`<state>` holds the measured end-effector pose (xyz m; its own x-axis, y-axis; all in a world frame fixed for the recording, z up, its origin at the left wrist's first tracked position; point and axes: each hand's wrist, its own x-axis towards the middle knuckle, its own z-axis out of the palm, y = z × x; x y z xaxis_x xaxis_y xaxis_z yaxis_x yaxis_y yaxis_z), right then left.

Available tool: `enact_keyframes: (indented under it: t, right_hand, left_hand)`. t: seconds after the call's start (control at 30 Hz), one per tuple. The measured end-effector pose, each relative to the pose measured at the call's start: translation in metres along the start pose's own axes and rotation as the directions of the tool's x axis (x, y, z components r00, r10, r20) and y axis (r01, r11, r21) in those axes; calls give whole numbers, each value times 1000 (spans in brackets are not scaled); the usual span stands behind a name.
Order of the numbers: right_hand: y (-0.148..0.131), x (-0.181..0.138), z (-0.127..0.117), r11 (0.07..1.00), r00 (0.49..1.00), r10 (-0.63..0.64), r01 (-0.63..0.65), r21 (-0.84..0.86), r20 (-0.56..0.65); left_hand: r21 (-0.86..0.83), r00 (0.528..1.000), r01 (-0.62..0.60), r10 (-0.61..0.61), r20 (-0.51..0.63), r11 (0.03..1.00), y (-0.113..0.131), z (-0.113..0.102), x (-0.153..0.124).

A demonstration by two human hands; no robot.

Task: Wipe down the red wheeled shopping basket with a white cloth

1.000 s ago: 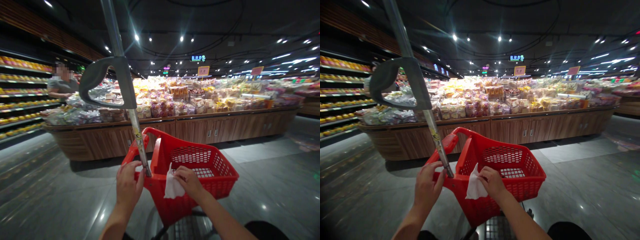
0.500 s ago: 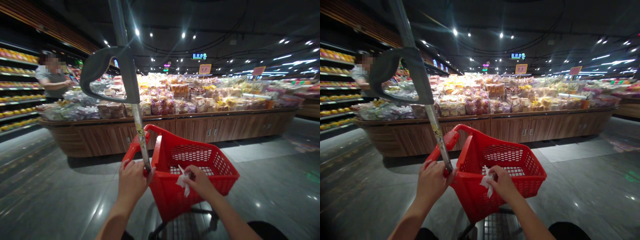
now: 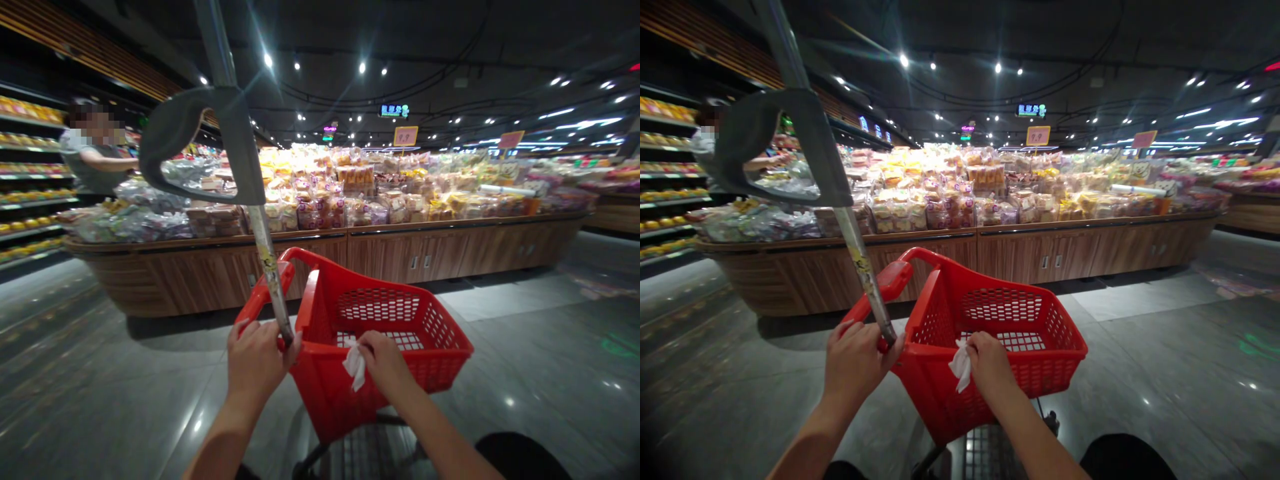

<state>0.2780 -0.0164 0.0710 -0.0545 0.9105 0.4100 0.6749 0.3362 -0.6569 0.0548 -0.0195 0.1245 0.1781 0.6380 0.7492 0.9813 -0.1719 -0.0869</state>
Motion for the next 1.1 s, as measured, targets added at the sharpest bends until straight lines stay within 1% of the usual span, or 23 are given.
enact_keyframes:
  t: [0.03, 0.1, 0.2, 0.27, 0.33, 0.47, 0.5, 0.57, 0.7, 0.77, 0.8, 0.87, 0.93, 1.0, 1.03, 1.1]
  right_hand:
    - [-4, 0, 1, 1000, 1000, 19, -19, 1, -5]
    - [-24, 4, 10, 997, 1000, -10, 11, 70, -17]
    - [-59, 14, 30, 962, 985, -159, 170, 214, -69]
    - [-67, 17, 37, 933, 965, -245, 260, 248, -89]
    - [-59, 14, 35, 933, 961, -264, 275, 231, -78]
    - [-27, 2, 23, 972, 985, -156, 167, 166, -79]
    - [-24, 0, 22, 978, 988, -127, 139, 156, -85]
    - [-28, 0, 24, 982, 991, -107, 118, 146, -81]
    - [-48, 11, 34, 963, 976, -216, 217, 160, -18]
    - [-42, 14, 32, 956, 969, -247, 242, 167, 14]
    - [-33, 14, 27, 959, 971, -239, 232, 164, 26]
    - [-4, 9, 13, 975, 981, -188, 181, 126, 45]
    - [28, 2, -4, 996, 996, -84, 83, 39, 38]
    - [50, -4, -17, 997, 1000, 26, -26, -67, 5]
    - [54, -7, -20, 992, 997, 68, -70, -103, -18]
    - [46, -10, -17, 990, 994, 95, -100, -103, -53]
  left_hand:
    - [1, 1000, 2, -2, 5, 1000, 0, 0, 0]
    - [7, 1000, 7, -7, 17, 1000, 1, 1, -1]
    - [21, 999, -1, 1, 35, 1000, 0, 1, -1]
    - [28, 999, -16, 15, 43, 999, -2, 0, 0]
    - [31, 999, -21, 19, 45, 999, -5, 1, 2]
    - [44, 999, -25, 24, 38, 999, -9, 4, 4]
    - [53, 999, -26, 24, 36, 998, -9, 5, 4]
    - [72, 999, -21, 19, 27, 997, -9, 6, 4]
    - [79, 1000, -14, 12, 28, 997, -9, 7, 4]
    - [77, 999, -12, 10, 33, 997, -10, 7, 4]
    - [76, 1000, -8, 6, 31, 997, -11, 7, 4]
    - [75, 1000, 5, -7, 21, 997, -12, 8, 5]
    - [70, 1000, 12, -13, 10, 997, -12, 9, 6]
    - [75, 1000, 12, -12, -1, 997, -11, 9, 7]
    - [82, 1000, 13, -12, -7, 997, -11, 8, 7]
    - [98, 1000, 13, -11, -24, 995, -9, 8, 7]
